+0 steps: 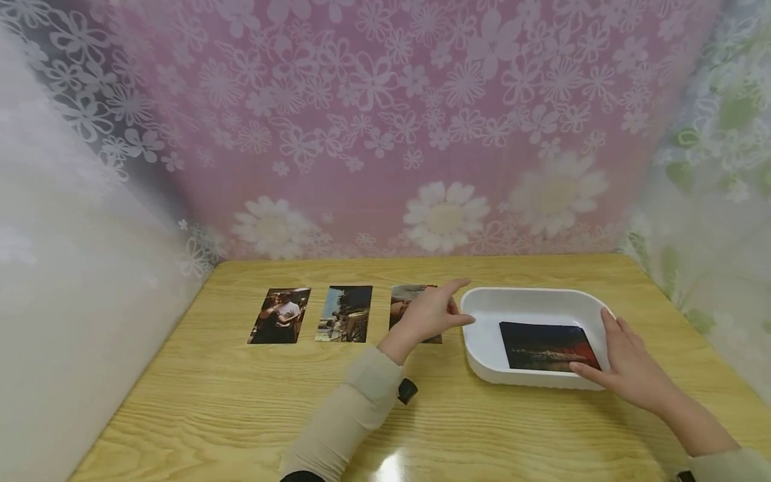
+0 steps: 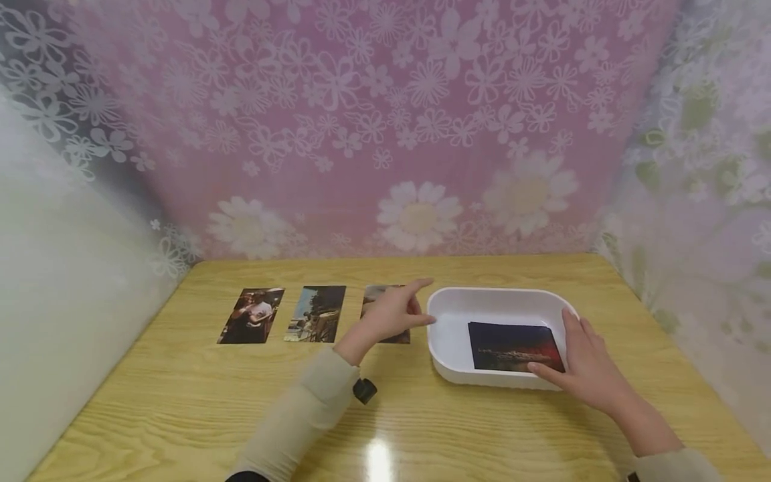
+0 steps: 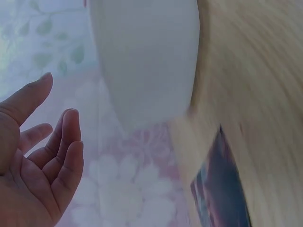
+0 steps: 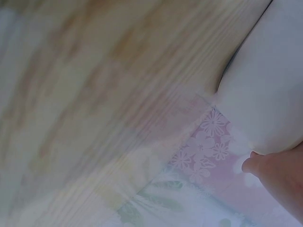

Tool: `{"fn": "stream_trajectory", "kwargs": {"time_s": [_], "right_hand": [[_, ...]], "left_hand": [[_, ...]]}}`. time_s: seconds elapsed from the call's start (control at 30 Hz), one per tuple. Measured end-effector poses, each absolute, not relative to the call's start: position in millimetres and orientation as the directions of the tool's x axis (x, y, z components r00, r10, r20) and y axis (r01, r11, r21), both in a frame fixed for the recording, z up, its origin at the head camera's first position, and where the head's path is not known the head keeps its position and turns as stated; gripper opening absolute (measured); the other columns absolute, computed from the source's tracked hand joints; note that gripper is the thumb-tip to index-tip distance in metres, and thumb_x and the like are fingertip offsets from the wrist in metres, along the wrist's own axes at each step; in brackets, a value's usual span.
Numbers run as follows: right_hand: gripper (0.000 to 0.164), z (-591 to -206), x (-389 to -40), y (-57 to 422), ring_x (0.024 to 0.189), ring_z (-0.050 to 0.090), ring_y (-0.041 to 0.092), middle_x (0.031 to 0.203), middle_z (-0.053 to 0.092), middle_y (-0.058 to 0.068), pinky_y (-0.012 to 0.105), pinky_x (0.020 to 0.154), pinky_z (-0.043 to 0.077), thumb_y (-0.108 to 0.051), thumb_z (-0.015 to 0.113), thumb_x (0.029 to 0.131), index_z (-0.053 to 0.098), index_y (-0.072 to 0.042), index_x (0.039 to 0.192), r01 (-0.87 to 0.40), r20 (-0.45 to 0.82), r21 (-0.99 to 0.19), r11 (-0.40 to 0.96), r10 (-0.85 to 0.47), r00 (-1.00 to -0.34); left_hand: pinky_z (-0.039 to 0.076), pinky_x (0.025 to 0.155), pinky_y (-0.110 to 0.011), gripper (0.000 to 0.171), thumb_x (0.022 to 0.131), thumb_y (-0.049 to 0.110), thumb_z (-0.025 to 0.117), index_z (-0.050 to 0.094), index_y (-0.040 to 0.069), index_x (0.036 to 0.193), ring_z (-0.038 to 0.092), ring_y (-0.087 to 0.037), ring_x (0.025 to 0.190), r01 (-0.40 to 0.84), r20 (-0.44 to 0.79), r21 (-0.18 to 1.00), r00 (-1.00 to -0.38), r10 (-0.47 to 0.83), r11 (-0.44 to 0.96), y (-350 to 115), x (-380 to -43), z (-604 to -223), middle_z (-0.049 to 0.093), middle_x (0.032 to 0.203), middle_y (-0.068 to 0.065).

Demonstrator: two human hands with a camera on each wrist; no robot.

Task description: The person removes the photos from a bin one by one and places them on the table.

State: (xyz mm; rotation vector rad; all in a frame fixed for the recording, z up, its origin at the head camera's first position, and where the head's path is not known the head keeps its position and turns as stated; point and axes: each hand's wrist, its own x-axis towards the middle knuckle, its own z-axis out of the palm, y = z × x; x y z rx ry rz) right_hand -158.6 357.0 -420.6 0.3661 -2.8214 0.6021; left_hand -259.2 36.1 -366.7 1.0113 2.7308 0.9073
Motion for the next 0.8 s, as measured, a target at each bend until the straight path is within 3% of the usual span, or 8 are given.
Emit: {"fn": "stream_trajectory", "kwargs": {"time_s": [0.23, 0.43, 0.57, 0.7, 0.8], "right_hand": [[0.106, -421, -159, 357, 0.124, 0.001, 0.05, 0.133, 0.013, 0.04, 0.061, 0.094, 0.0, -0.037, 0.068, 0.076, -0.004, 0.009, 0.138, -0.287, 0.273, -0.369, 0.884, -0.192, -0.943], [0.106, -422, -159, 356, 0.124, 0.002, 0.049, 0.132, 0.015, 0.04, 0.06, 0.095, 0.0, -0.037, 0.068, 0.076, -0.004, 0.008, 0.138, -0.29, 0.272, -0.373, 0.882, -0.195, -0.942], [0.105, -422, -159, 356, 0.124, 0.004, 0.049, 0.132, 0.016, 0.039, 0.06, 0.095, 0.001, -0.037, 0.068, 0.075, -0.003, 0.007, 0.138, -0.294, 0.278, -0.374, 0.88, -0.196, -0.94], [0.106, -422, -159, 356, 0.124, 0.004, 0.049, 0.132, 0.016, 0.039, 0.061, 0.094, 0.001, -0.038, 0.068, 0.075, -0.003, 0.008, 0.138, -0.288, 0.275, -0.373, 0.882, -0.192, -0.942], [0.105, -421, -158, 355, 0.124, 0.003, 0.049, 0.132, 0.015, 0.04, 0.061, 0.094, 0.001, -0.038, 0.068, 0.075, -0.003, 0.008, 0.138, -0.288, 0.273, -0.372, 0.882, -0.193, -0.942]], "left_hand": [[0.039, 0.054, -0.017, 0.069, 0.077, 0.036, 0.067, 0.035, 0.022, 0.137, 0.048, -0.002, 0.062, 0.623, 0.108, 0.519, -0.727, 0.678, 0.585, 80, -261, -383, 0.052, 0.076, 0.01], [0.038, 0.056, -0.016, 0.068, 0.077, 0.032, 0.067, 0.035, 0.02, 0.137, 0.047, -0.001, 0.065, 0.636, 0.076, 0.462, -0.723, 0.687, 0.618, 107, -263, -397, 0.053, 0.08, 0.009], [0.041, 0.069, -0.017, 0.074, 0.075, 0.034, 0.069, 0.033, 0.022, 0.138, 0.053, -0.004, 0.088, 0.625, 0.023, 0.401, -0.737, 0.675, 0.669, 121, -264, -401, 0.058, 0.104, 0.005], [0.04, 0.084, -0.024, 0.082, 0.071, 0.038, 0.071, 0.027, 0.027, 0.139, 0.042, -0.011, 0.116, 0.592, -0.077, 0.356, -0.753, 0.654, 0.723, 133, -264, -406, 0.043, 0.129, 0.004], [0.039, 0.086, -0.027, 0.085, 0.07, 0.039, 0.072, 0.025, 0.03, 0.14, 0.036, -0.016, 0.121, 0.571, -0.137, 0.329, -0.759, 0.636, 0.752, 140, -263, -411, 0.035, 0.135, 0.002]]}}
